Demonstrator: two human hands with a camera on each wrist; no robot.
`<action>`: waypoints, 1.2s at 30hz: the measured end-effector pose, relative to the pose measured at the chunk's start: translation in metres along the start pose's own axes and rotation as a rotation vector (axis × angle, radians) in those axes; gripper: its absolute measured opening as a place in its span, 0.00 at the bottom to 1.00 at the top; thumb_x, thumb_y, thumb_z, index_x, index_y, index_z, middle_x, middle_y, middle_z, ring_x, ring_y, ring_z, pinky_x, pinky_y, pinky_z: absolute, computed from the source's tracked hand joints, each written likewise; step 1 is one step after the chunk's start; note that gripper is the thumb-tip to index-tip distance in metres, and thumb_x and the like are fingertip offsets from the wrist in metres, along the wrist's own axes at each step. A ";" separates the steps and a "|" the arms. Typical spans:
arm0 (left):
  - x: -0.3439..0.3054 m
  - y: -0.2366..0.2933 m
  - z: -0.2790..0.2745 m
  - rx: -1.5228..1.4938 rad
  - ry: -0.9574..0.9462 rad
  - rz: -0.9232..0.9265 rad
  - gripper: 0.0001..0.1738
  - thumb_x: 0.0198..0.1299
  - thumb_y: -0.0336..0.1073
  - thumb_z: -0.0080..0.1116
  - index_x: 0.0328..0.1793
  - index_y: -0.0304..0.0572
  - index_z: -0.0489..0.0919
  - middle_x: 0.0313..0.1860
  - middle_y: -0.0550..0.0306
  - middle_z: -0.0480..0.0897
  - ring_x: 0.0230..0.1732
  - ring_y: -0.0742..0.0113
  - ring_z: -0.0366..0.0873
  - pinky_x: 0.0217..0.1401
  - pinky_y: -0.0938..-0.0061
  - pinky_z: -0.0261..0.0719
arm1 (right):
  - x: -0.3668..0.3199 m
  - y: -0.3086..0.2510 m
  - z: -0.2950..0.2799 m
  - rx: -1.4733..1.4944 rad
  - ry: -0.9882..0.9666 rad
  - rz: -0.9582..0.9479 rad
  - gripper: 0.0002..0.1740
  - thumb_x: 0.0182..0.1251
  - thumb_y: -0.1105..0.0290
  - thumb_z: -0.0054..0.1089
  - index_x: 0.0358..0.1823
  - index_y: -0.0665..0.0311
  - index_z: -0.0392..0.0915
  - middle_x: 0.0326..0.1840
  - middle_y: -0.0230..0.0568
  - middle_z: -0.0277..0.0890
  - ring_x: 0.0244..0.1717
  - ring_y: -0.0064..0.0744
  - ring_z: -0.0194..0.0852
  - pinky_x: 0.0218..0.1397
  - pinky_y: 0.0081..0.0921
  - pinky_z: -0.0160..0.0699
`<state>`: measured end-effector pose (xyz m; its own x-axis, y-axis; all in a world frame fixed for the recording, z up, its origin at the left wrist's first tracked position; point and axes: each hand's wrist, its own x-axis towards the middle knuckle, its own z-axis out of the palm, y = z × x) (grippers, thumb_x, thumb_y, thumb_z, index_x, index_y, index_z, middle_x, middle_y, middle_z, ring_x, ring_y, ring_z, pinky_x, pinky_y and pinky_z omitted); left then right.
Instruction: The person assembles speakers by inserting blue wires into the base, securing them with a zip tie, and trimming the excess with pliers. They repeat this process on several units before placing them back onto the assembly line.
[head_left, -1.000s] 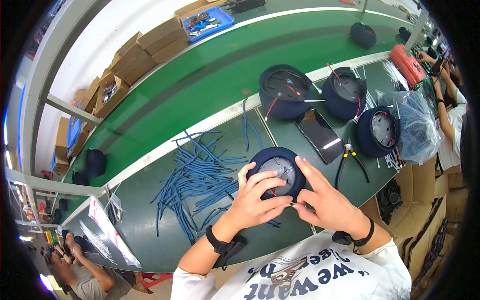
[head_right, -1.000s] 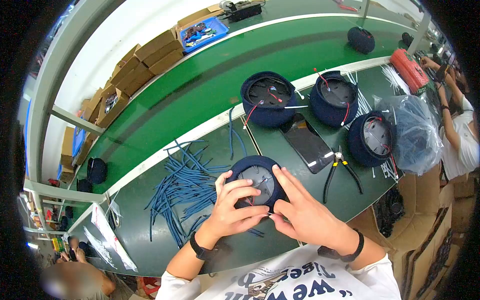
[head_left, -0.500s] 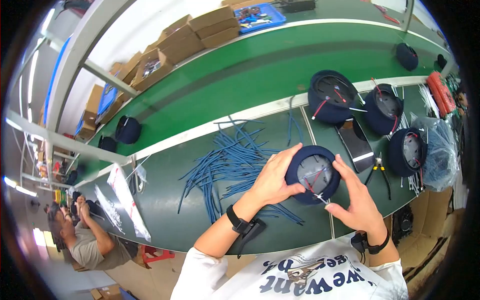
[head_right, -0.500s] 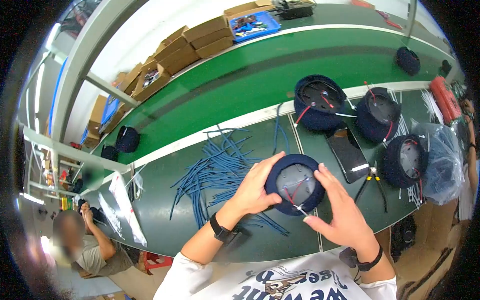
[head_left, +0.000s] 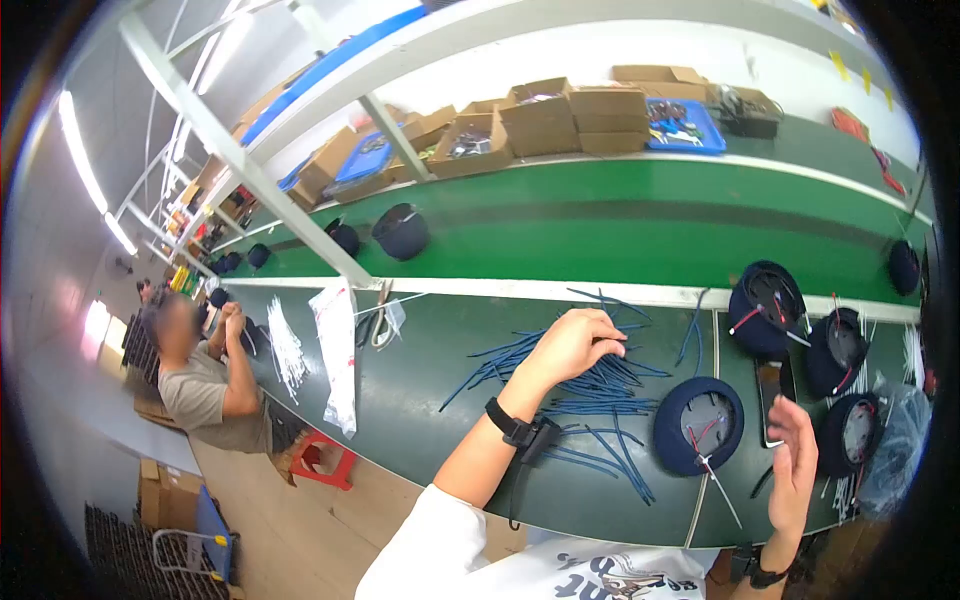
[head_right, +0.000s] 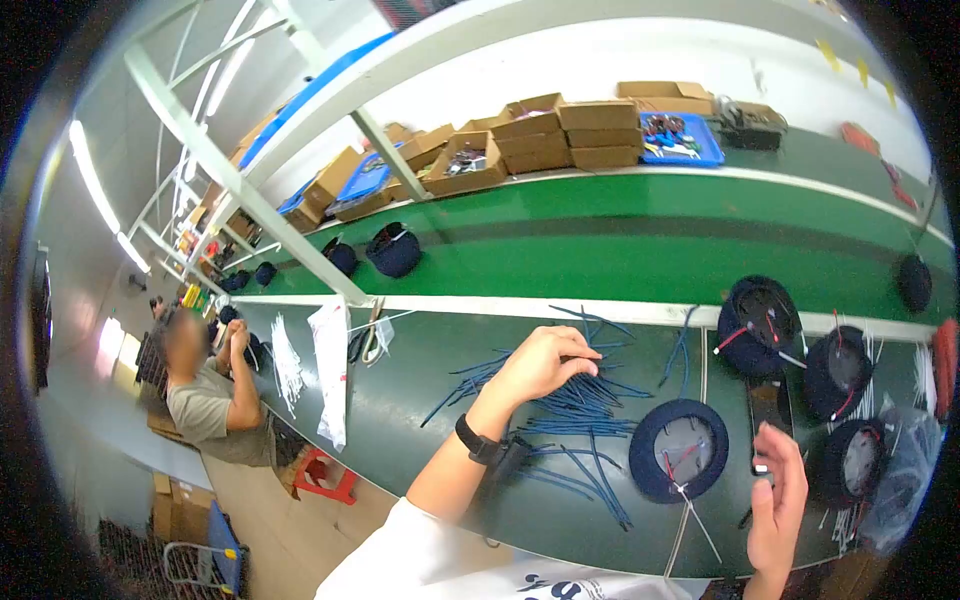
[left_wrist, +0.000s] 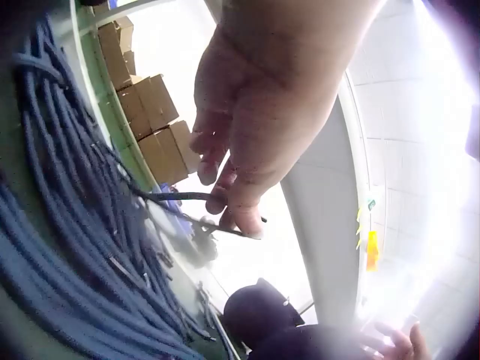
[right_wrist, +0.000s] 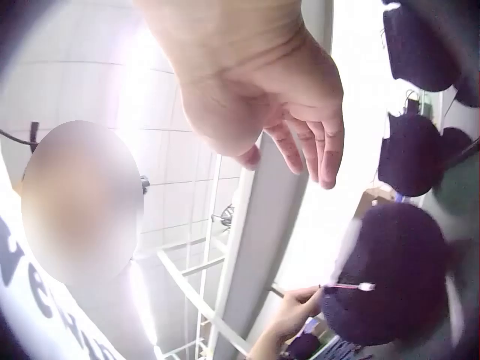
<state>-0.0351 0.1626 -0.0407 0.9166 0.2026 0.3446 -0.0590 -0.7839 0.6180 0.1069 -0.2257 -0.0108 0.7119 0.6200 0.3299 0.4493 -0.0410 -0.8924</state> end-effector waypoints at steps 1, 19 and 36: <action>0.002 0.008 -0.005 -0.028 0.051 -0.013 0.11 0.61 0.33 0.76 0.48 0.40 0.93 0.42 0.52 0.87 0.42 0.52 0.85 0.47 0.64 0.83 | 0.002 -0.005 -0.005 0.059 -0.100 0.081 0.31 0.84 0.51 0.54 0.69 0.75 0.77 0.62 0.54 0.83 0.58 0.40 0.85 0.58 0.37 0.84; 0.020 0.145 0.103 -1.009 0.147 -0.228 0.09 0.71 0.25 0.70 0.55 0.32 0.90 0.44 0.50 0.93 0.38 0.72 0.90 0.32 0.81 0.86 | 0.025 -0.016 0.043 1.310 0.300 0.167 0.14 0.92 0.56 0.47 0.54 0.58 0.74 0.30 0.28 0.64 0.38 0.26 0.69 0.60 0.37 0.77; 0.015 0.145 0.107 -0.895 -0.098 -0.178 0.12 0.67 0.20 0.71 0.56 0.27 0.86 0.46 0.49 0.92 0.41 0.70 0.91 0.37 0.80 0.90 | 0.019 -0.004 0.046 0.687 0.234 0.003 0.11 0.65 0.88 0.73 0.47 0.74 0.87 0.49 0.46 0.84 0.48 0.30 0.85 0.55 0.28 0.86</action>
<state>0.0128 -0.0105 -0.0217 0.9685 0.1941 0.1560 -0.1608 0.0093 0.9869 0.0938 -0.1779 -0.0147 0.8438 0.4336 0.3161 0.0615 0.5071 -0.8597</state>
